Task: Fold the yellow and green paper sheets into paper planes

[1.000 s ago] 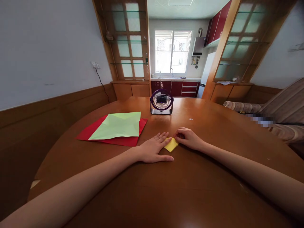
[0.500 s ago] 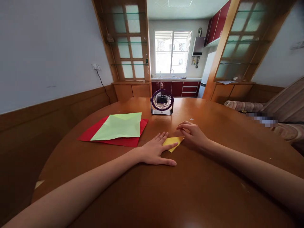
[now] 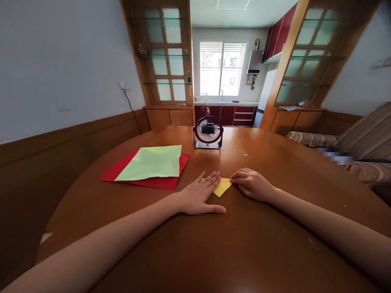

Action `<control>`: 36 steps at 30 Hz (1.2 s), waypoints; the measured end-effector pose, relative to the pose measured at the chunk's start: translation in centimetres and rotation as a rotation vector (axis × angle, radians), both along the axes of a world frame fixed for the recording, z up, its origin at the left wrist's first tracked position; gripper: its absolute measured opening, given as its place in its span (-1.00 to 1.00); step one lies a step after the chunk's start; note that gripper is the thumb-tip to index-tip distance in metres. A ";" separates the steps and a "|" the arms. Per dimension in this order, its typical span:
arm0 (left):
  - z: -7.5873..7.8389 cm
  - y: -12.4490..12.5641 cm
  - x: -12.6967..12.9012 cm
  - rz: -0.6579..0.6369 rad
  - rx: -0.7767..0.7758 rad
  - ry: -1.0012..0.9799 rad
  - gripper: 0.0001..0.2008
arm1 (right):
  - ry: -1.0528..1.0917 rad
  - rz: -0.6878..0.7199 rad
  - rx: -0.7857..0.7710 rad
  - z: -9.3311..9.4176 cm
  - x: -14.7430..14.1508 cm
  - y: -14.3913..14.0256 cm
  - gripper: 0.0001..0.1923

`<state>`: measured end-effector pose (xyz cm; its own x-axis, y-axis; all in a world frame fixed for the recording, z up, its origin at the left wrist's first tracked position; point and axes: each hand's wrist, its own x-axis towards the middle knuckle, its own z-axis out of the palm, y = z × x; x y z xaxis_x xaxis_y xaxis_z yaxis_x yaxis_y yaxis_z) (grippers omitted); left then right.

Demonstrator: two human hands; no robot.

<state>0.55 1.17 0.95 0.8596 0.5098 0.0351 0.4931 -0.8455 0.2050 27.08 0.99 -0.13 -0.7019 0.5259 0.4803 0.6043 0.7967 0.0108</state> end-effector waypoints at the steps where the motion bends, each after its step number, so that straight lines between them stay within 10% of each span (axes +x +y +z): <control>1: 0.0 0.0 0.0 -0.012 0.005 -0.010 -0.04 | -0.007 -0.008 0.010 0.0 -0.1 0.0 -0.67; 36: 0.1 0.2 -0.6 0.135 -0.049 -0.051 -0.13 | 0.036 0.147 -0.147 0.2 -0.1 -0.7 -0.63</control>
<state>-0.08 1.35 1.07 0.7808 0.6228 0.0491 0.5896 -0.7606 0.2719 27.02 0.33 0.04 -0.7604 0.4852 0.4317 0.4789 0.8679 -0.1318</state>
